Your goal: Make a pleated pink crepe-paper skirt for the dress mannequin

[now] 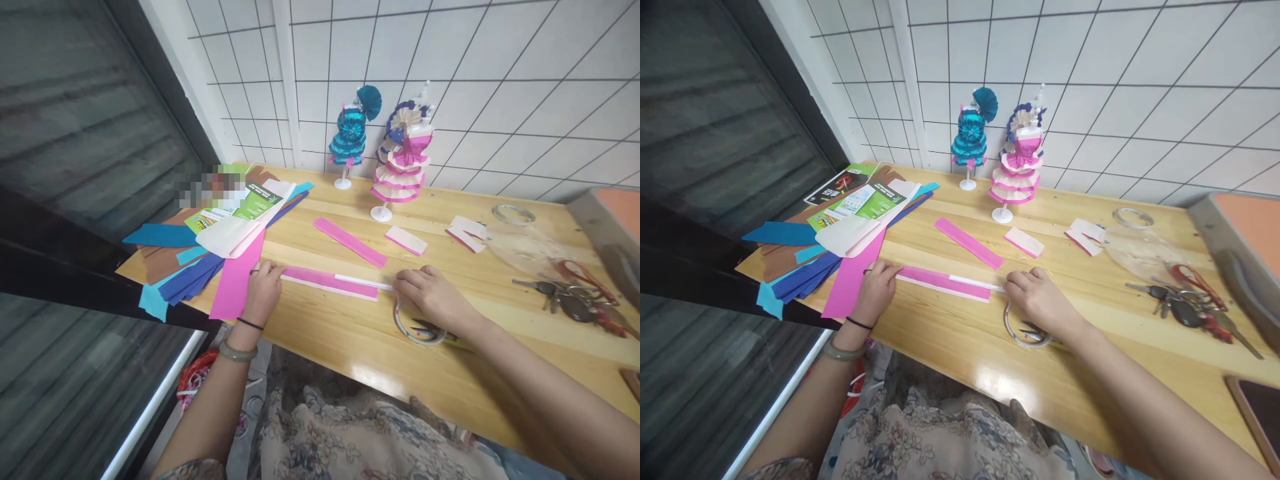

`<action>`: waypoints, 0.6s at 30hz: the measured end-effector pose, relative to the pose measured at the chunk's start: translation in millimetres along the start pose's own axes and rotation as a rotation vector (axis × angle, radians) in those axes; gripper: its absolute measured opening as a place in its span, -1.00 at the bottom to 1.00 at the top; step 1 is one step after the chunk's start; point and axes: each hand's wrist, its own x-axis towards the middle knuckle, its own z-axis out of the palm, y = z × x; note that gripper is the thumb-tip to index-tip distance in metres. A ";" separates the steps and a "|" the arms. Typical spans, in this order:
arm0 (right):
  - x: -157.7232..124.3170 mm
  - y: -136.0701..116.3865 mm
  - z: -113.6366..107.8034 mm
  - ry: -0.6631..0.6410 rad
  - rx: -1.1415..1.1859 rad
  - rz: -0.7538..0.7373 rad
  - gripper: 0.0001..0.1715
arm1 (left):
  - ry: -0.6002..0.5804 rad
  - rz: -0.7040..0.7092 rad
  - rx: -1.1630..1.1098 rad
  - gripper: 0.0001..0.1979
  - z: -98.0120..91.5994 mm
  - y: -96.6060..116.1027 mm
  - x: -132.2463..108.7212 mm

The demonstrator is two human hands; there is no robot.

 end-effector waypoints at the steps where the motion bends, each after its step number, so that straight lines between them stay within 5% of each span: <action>1: -5.0 1.6 -0.8 0.004 0.003 0.011 -0.70 | -0.001 0.002 0.003 -0.68 0.0 -0.1 0.1; 18: -85.7 26.7 -1.1 0.044 -0.011 0.267 -0.72 | -0.002 0.036 0.049 -0.69 2.2 -4.1 2.4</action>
